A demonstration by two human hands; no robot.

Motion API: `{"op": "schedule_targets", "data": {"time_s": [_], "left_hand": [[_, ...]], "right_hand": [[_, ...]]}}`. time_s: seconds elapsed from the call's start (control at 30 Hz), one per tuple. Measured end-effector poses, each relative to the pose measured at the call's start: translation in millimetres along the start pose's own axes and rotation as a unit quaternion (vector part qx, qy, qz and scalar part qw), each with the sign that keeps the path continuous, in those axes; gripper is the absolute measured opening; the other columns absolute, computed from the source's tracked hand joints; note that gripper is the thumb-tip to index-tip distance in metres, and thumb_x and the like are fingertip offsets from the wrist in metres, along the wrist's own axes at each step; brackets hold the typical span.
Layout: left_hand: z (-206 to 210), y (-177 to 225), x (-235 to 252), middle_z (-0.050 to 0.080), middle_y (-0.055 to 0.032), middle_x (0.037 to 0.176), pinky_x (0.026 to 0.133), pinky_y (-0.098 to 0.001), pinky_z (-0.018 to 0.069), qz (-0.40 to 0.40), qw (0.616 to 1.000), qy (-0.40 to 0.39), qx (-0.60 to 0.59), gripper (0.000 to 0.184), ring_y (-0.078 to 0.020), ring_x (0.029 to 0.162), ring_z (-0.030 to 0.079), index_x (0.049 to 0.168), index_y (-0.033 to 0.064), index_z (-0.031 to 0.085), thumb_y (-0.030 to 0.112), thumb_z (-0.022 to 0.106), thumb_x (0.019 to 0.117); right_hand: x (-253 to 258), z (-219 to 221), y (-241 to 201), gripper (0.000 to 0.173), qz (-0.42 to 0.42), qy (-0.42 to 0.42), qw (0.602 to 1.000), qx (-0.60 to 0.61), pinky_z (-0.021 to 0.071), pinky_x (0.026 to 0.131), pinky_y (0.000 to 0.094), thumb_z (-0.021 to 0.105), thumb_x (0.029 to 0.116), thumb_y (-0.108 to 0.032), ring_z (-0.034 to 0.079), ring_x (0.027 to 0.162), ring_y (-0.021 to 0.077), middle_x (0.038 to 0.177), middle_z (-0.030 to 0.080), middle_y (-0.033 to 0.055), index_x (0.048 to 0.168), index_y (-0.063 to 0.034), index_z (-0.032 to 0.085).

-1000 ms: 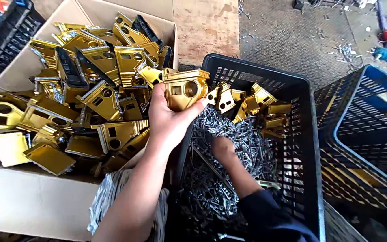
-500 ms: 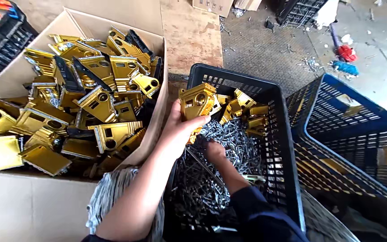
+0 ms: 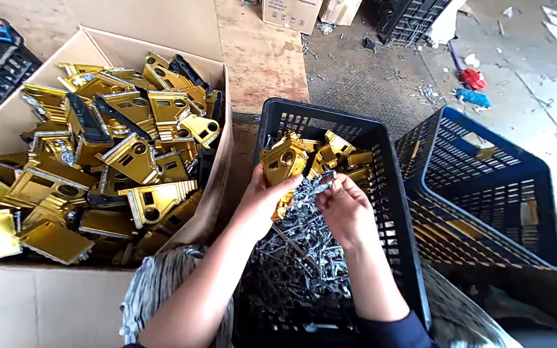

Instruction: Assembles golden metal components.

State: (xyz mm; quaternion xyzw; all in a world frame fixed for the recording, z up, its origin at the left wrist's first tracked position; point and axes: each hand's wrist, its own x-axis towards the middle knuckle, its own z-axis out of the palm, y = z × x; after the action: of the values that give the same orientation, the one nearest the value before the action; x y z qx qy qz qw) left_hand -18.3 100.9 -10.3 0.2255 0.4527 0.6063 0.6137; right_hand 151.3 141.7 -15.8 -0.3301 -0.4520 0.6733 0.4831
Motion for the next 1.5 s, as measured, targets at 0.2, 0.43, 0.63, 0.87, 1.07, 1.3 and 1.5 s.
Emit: {"op": "schedule_targets", "data": {"time_s": [0.2, 0.43, 0.63, 0.87, 1.07, 1.3, 1.5], "left_hand": [[-3.1, -4.3, -6.7, 0.061, -0.0117, 0.127, 0.086, -0.0369, 0.0607, 0.013, 0.994, -0.079, 0.07, 0.103, -0.0213, 0.106, 0.068, 0.153, 0.0182, 0.022, -0.01, 0.079, 0.0724], [-9.7, -4.9, -7.0, 0.066, -0.0067, 0.107, 0.067, -0.0257, 0.0582, 0.011, 0.971, -0.204, 0.124, 0.086, -0.0131, 0.082, 0.068, 0.146, 0.0174, 0.033, -0.005, 0.073, 0.0737], [-15.2, -4.4, -7.5, 0.065, -0.0067, 0.105, 0.064, -0.0237, 0.0583, -0.02, 0.961, -0.266, 0.079, 0.081, -0.012, 0.075, 0.067, 0.147, 0.0192, 0.03, -0.005, 0.066, 0.0792], [-15.5, 5.6, -1.6, 0.063, -0.0101, 0.107, 0.07, -0.0315, 0.0597, 0.051, 0.995, -0.057, 0.071, 0.082, -0.0173, 0.08, 0.067, 0.152, 0.0188, 0.026, -0.002, 0.072, 0.0871], [-12.7, 14.5, 1.4, 0.062, -0.0081, 0.126, 0.076, -0.0375, 0.0615, 0.032, 0.998, 0.061, 0.012, 0.053, -0.0215, 0.096, 0.069, 0.153, 0.0277, 0.035, 0.043, 0.053, 0.1052], [-15.0, 12.0, 5.2, 0.066, -0.0053, 0.119, 0.085, -0.0407, 0.0604, 0.137, 0.969, 0.072, 0.191, 0.035, -0.0169, 0.102, 0.068, 0.135, 0.0171, 0.057, 0.037, 0.043, 0.1101], [-15.7, 4.9, 3.9, 0.069, 0.0, 0.1, 0.072, -0.0263, 0.0561, 0.164, 0.934, 0.055, 0.313, 0.025, -0.0067, 0.084, 0.067, 0.124, 0.0151, 0.065, 0.03, 0.051, 0.108]], "right_hand": [[-3.9, 20.4, 13.2, 0.02, -0.09, 0.026, 0.995, -0.043, 0.05, 0.066, 0.0217, 0.044, 0.1061, -0.012, 0.054, 0.066, 0.0034, 0.077, 0.057, -0.0053, 0.101, -0.0137, 0.063], [4.7, 7.1, 18.1, 0.052, -0.28, -0.08, 0.941, -0.172, 0.0589, 0.093, 0.0344, 0.085, 0.0814, -0.019, 0.059, 0.116, 0.0139, 0.126, 0.052, 0.0013, 0.12, -0.0185, 0.05], [10.1, 12.0, 13.1, 0.048, -0.242, -0.148, 0.953, -0.105, 0.0588, 0.095, 0.0357, 0.071, 0.0919, -0.012, 0.065, 0.117, 0.018, 0.135, 0.06, 0.0087, 0.134, -0.0082, 0.049], [46.5, -45.5, 75.8, 0.031, -0.036, -0.192, 0.811, -0.552, 0.0502, 0.105, 0.049, 0.063, 0.0965, -0.005, 0.06, 0.126, 0.0274, 0.133, 0.065, 0.0148, 0.126, -0.0053, 0.072], [31.2, -64.9, 114.0, 0.025, -0.017, -0.265, 0.609, -0.747, 0.0461, 0.102, 0.0593, 0.055, 0.101, -0.013, 0.059, 0.126, 0.0362, 0.127, 0.07, 0.0115, 0.112, -0.0097, 0.076], [22.0, -69.3, 21.0, 0.019, -0.041, -0.209, 0.785, -0.582, 0.0571, 0.093, 0.0485, 0.064, 0.0976, -0.009, 0.072, 0.1, 0.0268, 0.105, 0.075, 0.0139, 0.109, -0.0045, 0.078], [19.9, -40.6, -32.1, 0.015, -0.315, -0.078, 0.856, -0.403, 0.0593, 0.075, 0.0211, 0.064, 0.0954, -0.005, 0.069, 0.086, 0.0048, 0.101, 0.073, 0.0067, 0.104, 0.0011, 0.075]]}}
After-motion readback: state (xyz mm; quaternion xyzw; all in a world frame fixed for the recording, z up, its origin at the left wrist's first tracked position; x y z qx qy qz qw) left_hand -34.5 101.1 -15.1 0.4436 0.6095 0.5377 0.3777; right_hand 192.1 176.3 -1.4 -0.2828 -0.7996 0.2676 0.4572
